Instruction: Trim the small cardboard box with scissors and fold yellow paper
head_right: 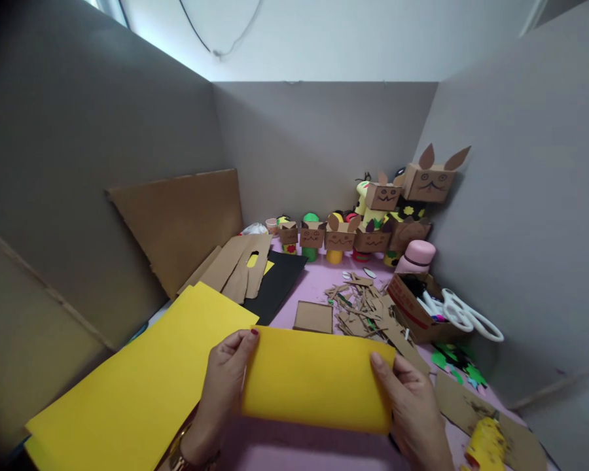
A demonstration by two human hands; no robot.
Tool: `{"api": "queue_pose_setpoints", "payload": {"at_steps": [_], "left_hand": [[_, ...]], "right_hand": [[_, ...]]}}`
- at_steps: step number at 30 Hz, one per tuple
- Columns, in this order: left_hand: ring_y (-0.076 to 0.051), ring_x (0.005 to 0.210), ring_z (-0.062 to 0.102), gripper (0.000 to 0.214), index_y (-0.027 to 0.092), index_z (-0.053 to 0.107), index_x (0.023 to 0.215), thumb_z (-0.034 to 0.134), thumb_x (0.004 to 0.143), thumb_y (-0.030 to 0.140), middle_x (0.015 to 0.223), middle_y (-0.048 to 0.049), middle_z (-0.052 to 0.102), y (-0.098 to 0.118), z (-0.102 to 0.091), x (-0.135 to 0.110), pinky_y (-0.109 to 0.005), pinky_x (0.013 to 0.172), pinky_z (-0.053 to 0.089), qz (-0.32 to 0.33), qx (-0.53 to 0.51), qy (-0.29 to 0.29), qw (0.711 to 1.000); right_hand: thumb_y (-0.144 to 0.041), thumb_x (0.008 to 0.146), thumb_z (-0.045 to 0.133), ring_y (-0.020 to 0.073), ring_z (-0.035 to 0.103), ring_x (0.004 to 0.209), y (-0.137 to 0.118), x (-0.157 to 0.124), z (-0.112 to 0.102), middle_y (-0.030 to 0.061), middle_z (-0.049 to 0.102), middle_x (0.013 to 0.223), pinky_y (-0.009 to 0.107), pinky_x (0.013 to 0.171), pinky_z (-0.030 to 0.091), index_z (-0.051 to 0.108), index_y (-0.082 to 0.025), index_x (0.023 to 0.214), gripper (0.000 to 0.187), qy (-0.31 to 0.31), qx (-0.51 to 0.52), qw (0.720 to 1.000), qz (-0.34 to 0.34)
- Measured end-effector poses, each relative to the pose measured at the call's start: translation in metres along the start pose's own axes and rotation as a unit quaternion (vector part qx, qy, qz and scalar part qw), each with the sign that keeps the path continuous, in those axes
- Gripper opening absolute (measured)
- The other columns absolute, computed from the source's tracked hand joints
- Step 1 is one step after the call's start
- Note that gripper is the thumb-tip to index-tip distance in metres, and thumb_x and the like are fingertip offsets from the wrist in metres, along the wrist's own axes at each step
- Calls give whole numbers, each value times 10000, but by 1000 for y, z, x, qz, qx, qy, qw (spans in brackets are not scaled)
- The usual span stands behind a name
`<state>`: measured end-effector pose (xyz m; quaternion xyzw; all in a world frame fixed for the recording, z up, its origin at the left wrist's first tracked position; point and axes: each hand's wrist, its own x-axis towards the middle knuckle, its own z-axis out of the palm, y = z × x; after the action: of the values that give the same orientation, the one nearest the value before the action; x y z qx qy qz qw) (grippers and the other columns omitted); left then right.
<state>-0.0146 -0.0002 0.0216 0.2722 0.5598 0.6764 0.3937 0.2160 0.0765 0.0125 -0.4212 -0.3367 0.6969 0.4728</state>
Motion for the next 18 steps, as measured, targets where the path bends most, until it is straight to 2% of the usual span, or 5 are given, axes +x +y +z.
{"api": "queue_pose_setpoints", "payload": {"at_steps": [18], "left_hand": [[-94,545,395,378,171,530,611,607,747,515,581,43,473,2,-1,1,-191,483,318,9,53,21,998]], "right_hand": [[-388,615,811,268,712,679,2,1,1,70,754,763,347,598,586,734,-199,889,342,-19,-9,1000,-17]]}}
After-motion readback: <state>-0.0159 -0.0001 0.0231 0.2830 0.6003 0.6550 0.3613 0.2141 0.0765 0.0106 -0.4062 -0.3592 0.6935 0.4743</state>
